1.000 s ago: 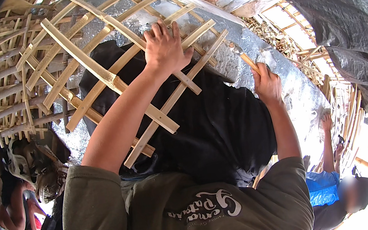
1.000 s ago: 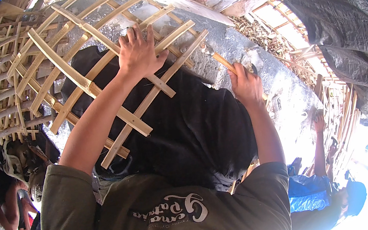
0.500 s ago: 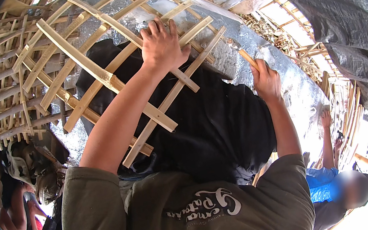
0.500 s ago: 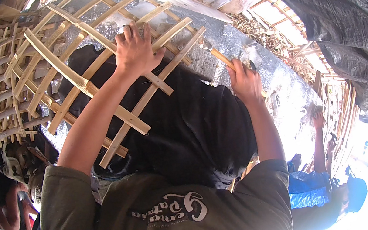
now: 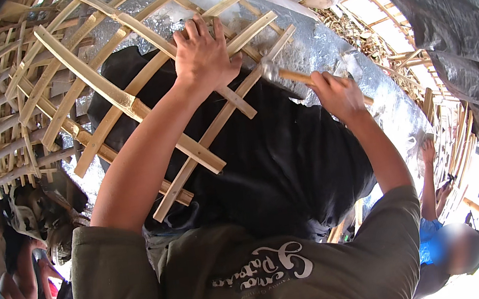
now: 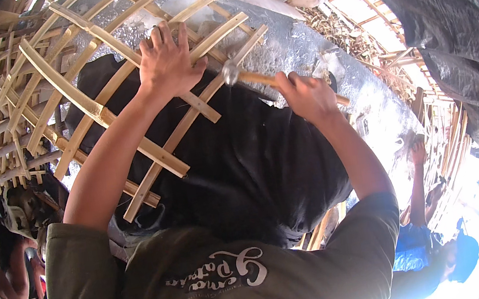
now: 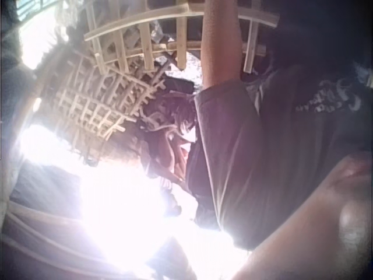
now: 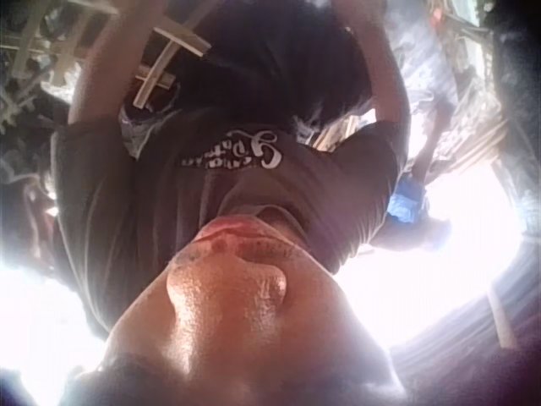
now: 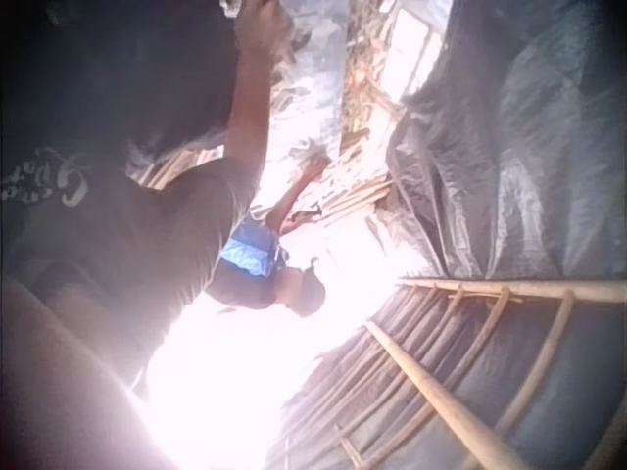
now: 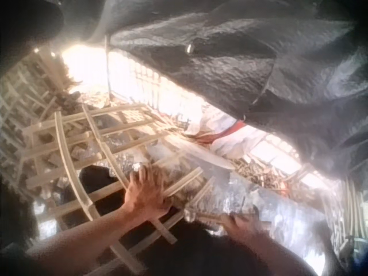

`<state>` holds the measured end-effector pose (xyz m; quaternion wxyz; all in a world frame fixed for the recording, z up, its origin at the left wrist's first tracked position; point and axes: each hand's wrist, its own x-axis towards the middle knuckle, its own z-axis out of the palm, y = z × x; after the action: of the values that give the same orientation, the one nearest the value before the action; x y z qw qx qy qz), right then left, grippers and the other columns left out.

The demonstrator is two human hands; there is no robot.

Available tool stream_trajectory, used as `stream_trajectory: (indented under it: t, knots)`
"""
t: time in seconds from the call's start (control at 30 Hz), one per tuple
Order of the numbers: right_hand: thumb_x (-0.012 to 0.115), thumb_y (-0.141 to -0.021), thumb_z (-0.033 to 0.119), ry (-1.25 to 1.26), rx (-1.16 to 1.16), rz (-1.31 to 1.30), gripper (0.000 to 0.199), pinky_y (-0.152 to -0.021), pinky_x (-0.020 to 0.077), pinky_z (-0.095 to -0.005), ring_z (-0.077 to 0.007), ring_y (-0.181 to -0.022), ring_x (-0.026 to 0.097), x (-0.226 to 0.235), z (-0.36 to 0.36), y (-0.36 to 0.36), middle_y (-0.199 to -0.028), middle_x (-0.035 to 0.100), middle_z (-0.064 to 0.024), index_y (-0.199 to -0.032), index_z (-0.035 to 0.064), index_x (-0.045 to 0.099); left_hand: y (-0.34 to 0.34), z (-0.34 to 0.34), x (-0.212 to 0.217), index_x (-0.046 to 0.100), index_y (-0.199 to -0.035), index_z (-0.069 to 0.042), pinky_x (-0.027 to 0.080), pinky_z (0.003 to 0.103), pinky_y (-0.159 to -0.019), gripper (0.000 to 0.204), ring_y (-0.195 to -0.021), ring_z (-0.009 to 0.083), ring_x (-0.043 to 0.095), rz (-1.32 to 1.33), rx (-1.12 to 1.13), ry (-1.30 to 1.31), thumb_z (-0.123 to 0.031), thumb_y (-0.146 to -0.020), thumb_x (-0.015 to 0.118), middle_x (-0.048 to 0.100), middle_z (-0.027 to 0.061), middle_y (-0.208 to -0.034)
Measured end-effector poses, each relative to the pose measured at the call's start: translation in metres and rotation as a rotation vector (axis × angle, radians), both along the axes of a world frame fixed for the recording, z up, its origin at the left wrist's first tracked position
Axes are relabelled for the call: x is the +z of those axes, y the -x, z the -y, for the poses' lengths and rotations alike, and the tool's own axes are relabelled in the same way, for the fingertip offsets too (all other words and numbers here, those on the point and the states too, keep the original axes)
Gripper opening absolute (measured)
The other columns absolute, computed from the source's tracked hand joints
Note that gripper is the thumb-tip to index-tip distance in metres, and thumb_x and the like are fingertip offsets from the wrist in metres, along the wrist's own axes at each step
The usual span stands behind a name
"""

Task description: The person hammers nails into a wooden lattice frame using a hammer, then lifts and repositions the frame to continue nailing. The work is performed on a black tarp-covered surface with another person visible in the background.

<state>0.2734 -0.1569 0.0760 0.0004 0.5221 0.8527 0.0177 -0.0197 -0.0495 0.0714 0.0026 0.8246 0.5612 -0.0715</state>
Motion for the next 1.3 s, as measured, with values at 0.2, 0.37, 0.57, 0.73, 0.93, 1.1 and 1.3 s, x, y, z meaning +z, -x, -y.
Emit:
stream_trajectory:
  t: [0.2, 0.37, 0.57, 0.73, 0.93, 1.1, 1.3]
  knots:
    - [0.065, -0.092, 0.019, 0.021, -0.036, 0.074, 0.010, -0.053, 0.0577, -0.0396, -0.0265, -0.060, 0.068, -0.009, -0.004, 0.000, -0.076, 0.063, -0.0047, -0.093, 0.0121, 0.058, 0.000, 0.001, 0.002, 0.032, -0.154, 0.002, 0.035, 0.055, -0.107, 0.089, -0.138, 0.0416, 0.039, 0.006, -0.024, -0.029, -0.059, -0.093, 0.054, 0.037, 0.0322, -0.151]
    - [0.065, -0.094, 0.023, -0.054, 0.014, -0.213, 0.014, -0.055, 0.0576, -0.0442, -0.0307, -0.062, 0.069, -0.013, 0.003, -0.003, -0.078, 0.064, -0.0068, -0.097, 0.0131, 0.056, 0.002, -0.001, -0.005, 0.032, -0.153, 0.002, 0.034, 0.055, -0.108, 0.088, -0.136, 0.0417, 0.040, 0.028, -0.032, -0.044, -0.056, -0.092, 0.055, 0.039, 0.0325, -0.148]
    - [0.065, -0.095, 0.025, -0.066, 0.079, -0.271, 0.015, -0.055, 0.0577, -0.0429, -0.0302, -0.064, 0.069, -0.014, 0.008, -0.017, -0.080, 0.065, -0.0069, -0.099, 0.0135, 0.056, -0.001, -0.001, -0.009, 0.031, -0.154, 0.002, 0.037, 0.055, -0.105, 0.092, -0.134, 0.0417, 0.043, 0.014, -0.032, -0.081, -0.059, -0.090, 0.057, 0.040, 0.0328, -0.148]
    - [0.067, -0.092, 0.022, -0.108, -0.034, -0.065, 0.014, -0.056, 0.0581, -0.0412, -0.0283, -0.065, 0.069, -0.009, 0.007, -0.004, -0.080, 0.064, -0.0060, -0.094, 0.0133, 0.056, 0.001, -0.001, -0.008, 0.033, -0.153, 0.002, 0.039, 0.055, -0.102, 0.094, -0.130, 0.0405, 0.046, 0.000, -0.046, -0.119, -0.061, -0.089, 0.057, 0.041, 0.0324, -0.147]
    - [0.067, -0.092, 0.023, -0.086, 0.037, -0.081, 0.017, -0.055, 0.0579, -0.0418, -0.0269, -0.065, 0.069, -0.012, 0.017, -0.004, -0.078, 0.062, -0.0052, -0.094, 0.0123, 0.054, 0.000, 0.004, -0.010, 0.036, -0.151, 0.003, 0.039, 0.056, -0.103, 0.091, -0.129, 0.0406, 0.048, 0.036, -0.042, -0.121, -0.060, -0.089, 0.056, 0.044, 0.0314, -0.144]
    - [0.068, -0.091, 0.021, -0.061, -0.077, 0.109, 0.017, -0.052, 0.0563, -0.0402, -0.0255, -0.061, 0.068, -0.012, 0.011, 0.000, -0.075, 0.060, -0.0051, -0.090, 0.0124, 0.053, 0.001, 0.001, -0.006, 0.036, -0.151, 0.003, 0.039, 0.056, -0.103, 0.092, -0.131, 0.0411, 0.047, 0.003, -0.047, -0.138, -0.060, -0.087, 0.059, 0.045, 0.0313, -0.144]
    - [0.065, -0.092, 0.022, -0.057, -0.042, 0.056, 0.013, -0.054, 0.0570, -0.0399, -0.0261, -0.063, 0.069, -0.005, 0.018, 0.003, -0.077, 0.061, -0.0062, -0.096, 0.0141, 0.055, 0.002, 0.004, -0.009, 0.033, -0.152, 0.001, 0.038, 0.056, -0.105, 0.092, -0.136, 0.0418, 0.042, 0.060, -0.022, -0.069, -0.059, -0.087, 0.060, 0.040, 0.0315, -0.148]
